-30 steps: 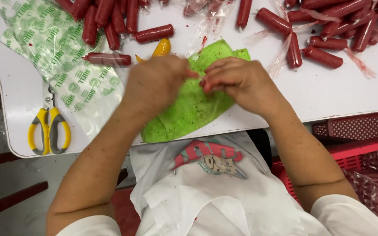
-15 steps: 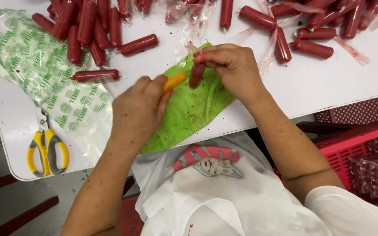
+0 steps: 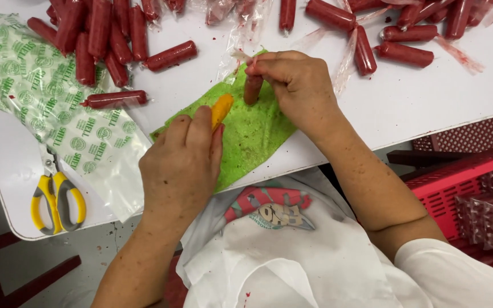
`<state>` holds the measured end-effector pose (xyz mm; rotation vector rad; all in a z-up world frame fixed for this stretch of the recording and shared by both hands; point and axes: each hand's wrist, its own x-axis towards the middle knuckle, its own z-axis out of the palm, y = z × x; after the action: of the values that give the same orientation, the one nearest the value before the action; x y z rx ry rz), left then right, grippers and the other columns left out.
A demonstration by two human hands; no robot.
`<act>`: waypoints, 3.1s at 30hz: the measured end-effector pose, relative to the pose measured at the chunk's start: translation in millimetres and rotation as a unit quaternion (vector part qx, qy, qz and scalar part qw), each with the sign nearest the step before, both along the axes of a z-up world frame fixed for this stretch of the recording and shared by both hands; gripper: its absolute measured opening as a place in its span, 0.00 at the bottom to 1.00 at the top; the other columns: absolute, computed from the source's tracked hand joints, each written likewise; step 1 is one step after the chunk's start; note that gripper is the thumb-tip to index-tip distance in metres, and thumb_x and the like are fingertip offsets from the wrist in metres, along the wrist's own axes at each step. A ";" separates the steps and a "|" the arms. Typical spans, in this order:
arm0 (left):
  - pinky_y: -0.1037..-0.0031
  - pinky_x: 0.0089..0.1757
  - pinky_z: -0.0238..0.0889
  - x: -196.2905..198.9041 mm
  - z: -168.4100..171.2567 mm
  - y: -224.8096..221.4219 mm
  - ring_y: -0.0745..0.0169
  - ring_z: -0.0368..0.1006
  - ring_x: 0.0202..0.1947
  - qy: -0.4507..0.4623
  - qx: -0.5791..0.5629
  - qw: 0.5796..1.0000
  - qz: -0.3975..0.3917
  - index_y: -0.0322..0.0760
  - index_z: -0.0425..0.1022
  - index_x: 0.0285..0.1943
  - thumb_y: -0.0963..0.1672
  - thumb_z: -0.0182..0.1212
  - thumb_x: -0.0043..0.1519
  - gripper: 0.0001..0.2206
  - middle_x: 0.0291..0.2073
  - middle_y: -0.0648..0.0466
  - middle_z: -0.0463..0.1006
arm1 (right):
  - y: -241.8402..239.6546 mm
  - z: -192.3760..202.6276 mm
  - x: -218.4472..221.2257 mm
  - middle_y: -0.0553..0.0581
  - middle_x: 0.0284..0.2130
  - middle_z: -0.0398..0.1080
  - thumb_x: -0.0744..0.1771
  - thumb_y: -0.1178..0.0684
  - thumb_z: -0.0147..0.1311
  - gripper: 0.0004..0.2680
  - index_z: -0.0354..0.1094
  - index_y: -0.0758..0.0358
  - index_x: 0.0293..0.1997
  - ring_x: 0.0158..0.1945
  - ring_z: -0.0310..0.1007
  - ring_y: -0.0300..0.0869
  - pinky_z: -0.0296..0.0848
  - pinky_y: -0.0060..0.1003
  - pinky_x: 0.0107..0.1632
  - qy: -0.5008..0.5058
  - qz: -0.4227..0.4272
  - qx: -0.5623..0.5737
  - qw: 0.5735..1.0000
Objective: The person picks up individual sausages from a pile on a white table and places them into clear plastic bags. They use a green cloth to wipe the sausages before bagging them. The person handles the sausages one by one, occasionally using a yellow tool to assist with the packaging process.
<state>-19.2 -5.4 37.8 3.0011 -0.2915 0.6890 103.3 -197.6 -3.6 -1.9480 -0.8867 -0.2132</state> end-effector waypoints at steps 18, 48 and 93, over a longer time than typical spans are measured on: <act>0.67 0.24 0.66 11.1 -84.5 11.2 0.57 0.72 0.28 0.148 -0.188 0.971 -0.013 0.37 0.74 0.58 0.48 0.58 0.67 0.15 0.35 0.50 0.77 | -45.6 -63.5 33.0 0.52 0.44 0.76 0.66 0.64 0.61 0.10 0.76 0.57 0.49 0.46 0.76 0.34 0.75 0.23 0.53 0.264 -0.142 0.037 0.953; 0.65 0.38 0.74 12.8 -90.4 -33.5 0.44 0.70 0.49 0.025 -0.532 0.844 -0.063 0.32 0.54 0.69 0.49 0.72 0.57 0.36 0.67 0.38 0.50 | 34.1 -68.1 -29.9 0.63 0.41 0.78 0.63 0.64 0.66 0.07 0.77 0.70 0.43 0.50 0.77 0.48 0.78 0.44 0.54 0.322 0.007 0.269 0.908; 0.63 0.59 0.64 80.8 32.8 -8.4 0.52 0.81 0.33 0.047 -0.503 0.808 -0.303 0.39 0.76 0.31 0.45 0.58 0.66 0.11 0.20 0.55 0.77 | -22.5 14.4 -0.9 0.51 0.28 0.69 0.71 0.52 0.38 0.11 0.71 0.59 0.41 0.45 0.72 0.45 0.28 0.51 0.74 0.089 0.148 0.023 0.985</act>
<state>61.6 -13.8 70.6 1.7612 -0.5993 0.4074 102.5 -220.1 10.8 -1.7365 -1.0294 0.1123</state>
